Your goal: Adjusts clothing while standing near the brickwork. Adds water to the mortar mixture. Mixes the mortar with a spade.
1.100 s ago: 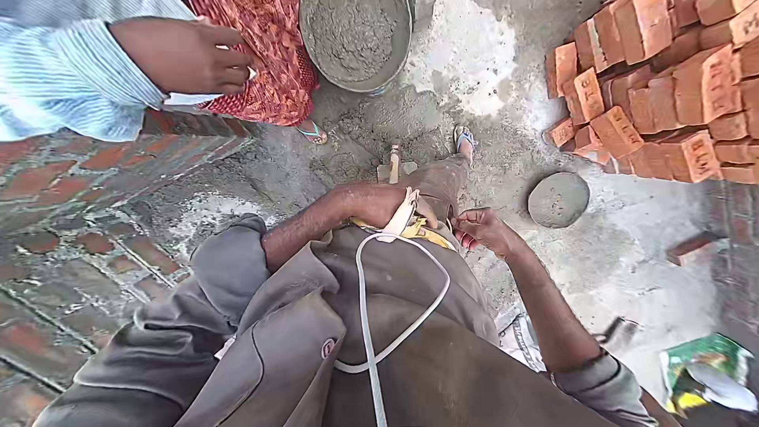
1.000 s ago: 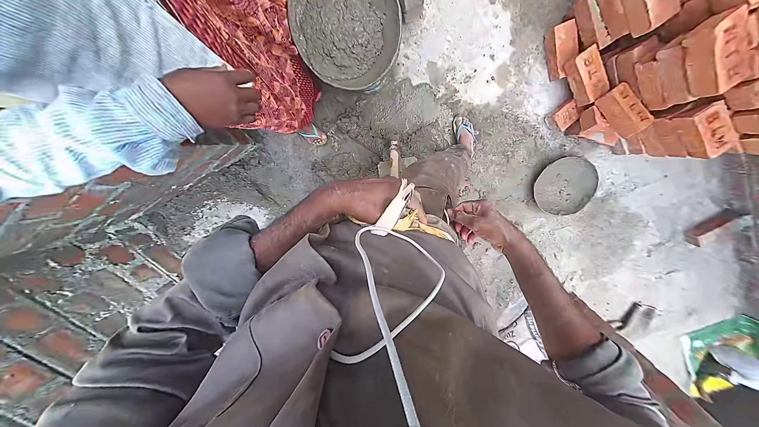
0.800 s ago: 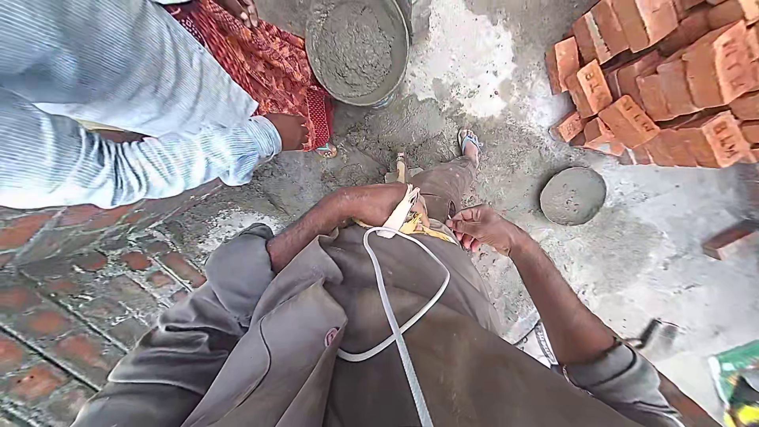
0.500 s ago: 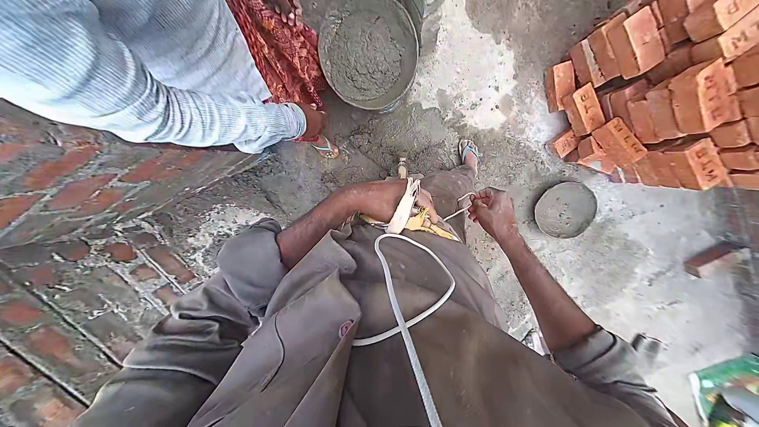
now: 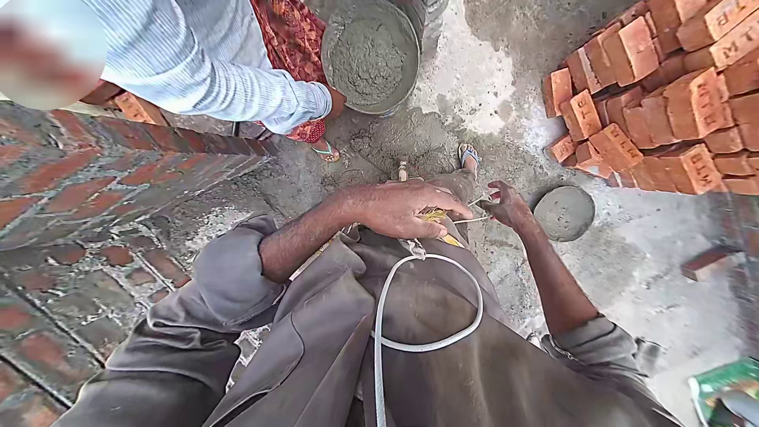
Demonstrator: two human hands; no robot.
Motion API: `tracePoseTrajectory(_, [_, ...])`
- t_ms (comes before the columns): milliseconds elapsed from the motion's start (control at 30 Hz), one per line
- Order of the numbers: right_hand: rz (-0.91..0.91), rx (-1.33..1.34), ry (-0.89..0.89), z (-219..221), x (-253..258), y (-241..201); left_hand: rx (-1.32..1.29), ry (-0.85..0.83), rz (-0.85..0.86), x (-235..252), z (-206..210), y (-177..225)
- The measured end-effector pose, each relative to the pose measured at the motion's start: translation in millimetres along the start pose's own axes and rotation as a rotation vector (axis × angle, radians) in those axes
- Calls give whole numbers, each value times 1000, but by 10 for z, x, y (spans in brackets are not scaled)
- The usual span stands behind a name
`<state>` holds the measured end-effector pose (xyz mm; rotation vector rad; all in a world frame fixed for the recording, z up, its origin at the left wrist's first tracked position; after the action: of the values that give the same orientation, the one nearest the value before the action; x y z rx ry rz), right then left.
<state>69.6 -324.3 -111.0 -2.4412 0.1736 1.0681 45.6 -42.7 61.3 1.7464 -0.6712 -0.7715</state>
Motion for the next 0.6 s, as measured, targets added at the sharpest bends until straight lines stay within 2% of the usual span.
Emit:
tracePoseTrajectory(67, [-178,-172,137,-149,-238,-288,96,-22,-117,106,58,-251])
tracePoseTrajectory(133, [-342,-234,154,-156,-445,-604,144,-113,-199,214,143,-557])
tracePoseTrajectory(267, [-665,-198,-174,233,-707,-971,140,-281,-213,302,334,-763])
tracePoseTrajectory(400, [-825,-196,-234,305,-742,-975,117,-156,-221,314,193,-704])
tracePoseTrajectory(600, [-976,-144,-48,170,-658,-879,67,-49,-184,226,136,-740])
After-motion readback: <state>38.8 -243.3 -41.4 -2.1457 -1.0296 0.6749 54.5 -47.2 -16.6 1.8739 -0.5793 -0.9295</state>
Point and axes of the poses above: each hand's wrist, its own x-axis towards the middle knuckle, its own z-axis out of the palm, y = z × x, the point moved 6 cm from there along x, towards the middle knuckle, and after that the axes turned 4 degrees about y, right-handed, at the moved point
